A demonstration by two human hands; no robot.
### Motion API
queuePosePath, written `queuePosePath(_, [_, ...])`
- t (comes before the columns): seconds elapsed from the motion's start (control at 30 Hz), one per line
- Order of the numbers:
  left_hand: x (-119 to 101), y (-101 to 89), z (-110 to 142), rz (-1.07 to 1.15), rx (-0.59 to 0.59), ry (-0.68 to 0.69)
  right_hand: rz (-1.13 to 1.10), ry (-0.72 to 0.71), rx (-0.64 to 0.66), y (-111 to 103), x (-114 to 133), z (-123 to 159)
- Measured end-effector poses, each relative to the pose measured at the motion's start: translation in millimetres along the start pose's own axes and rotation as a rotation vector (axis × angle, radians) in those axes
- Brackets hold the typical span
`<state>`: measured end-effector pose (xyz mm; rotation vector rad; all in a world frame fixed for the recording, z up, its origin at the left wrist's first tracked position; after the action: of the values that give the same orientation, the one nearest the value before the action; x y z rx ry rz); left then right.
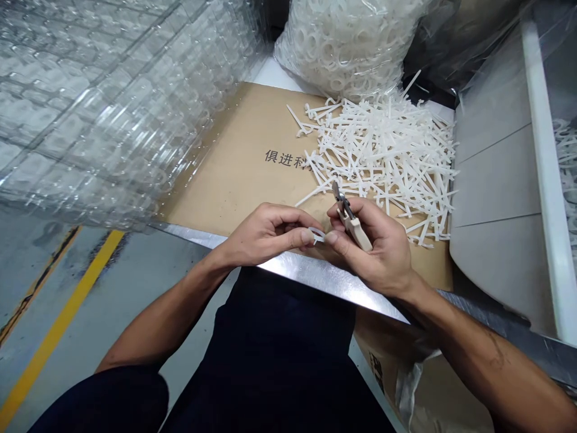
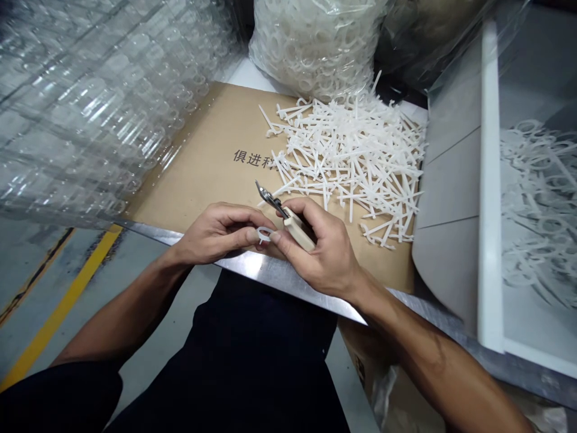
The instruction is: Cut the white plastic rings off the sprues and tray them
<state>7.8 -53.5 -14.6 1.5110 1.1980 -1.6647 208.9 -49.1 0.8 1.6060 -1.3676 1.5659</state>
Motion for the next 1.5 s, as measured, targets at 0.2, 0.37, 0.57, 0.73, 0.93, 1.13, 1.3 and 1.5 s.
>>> queuePosePath(0.2, [0.7, 1.4, -1.8, 0.030, 0.058, -0.046, 0.101, -0.085, 0.008, -0.9, 1.2, 0.4])
queuePosePath(0.37, [2.3, 3.2, -3.6, 0.018, 0.070, -0.041, 0.159, -0.112, 0.009, -2.0, 1.4, 1.6])
queuePosePath(0.57, [3.1, 4.1, -2.8, 0.133, 0.072, -0.074, 0.192, -0.170, 0.027, -4.4, 1.6, 1.0])
queuePosePath(0.73, [-1.1, 3.8, -2.8, 0.159, 0.080, -0.076, 0.152, -0.139, -0.009, -3.3, 0.8, 0.2])
queuePosePath(0.93, [-2.1, 4.6, 0.6, 0.166, -0.002, -0.048, 0.041, -0.016, -0.080, -5.6, 1.2, -1.0])
queuePosePath(1.13, [4.3, 4.3, 6.1, 0.068, -0.096, 0.013, 0.021, 0.010, -0.186, -10.5, -3.1, -5.5])
queuePosePath(1.3, [2.8, 4.7, 6.2, -0.012, -0.117, 0.096, 0.030, 0.047, -0.189, -10.4, -5.4, -6.9])
queuePosePath(1.5, [-0.2, 5.0, 6.3, -0.063, -0.123, 0.159, 0.020, 0.063, -0.182, -9.8, -8.9, -6.0])
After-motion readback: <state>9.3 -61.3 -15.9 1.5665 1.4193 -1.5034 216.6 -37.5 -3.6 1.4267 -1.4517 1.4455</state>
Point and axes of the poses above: each hand's wrist, its own z-axis away from the middle knuckle, its own y-axis out of the palm, x = y × z, the point moved 3 cm from there along -z, towards the middle knuckle, and after that the axes turned 4 degrees about -z, right-handed, at the moved point
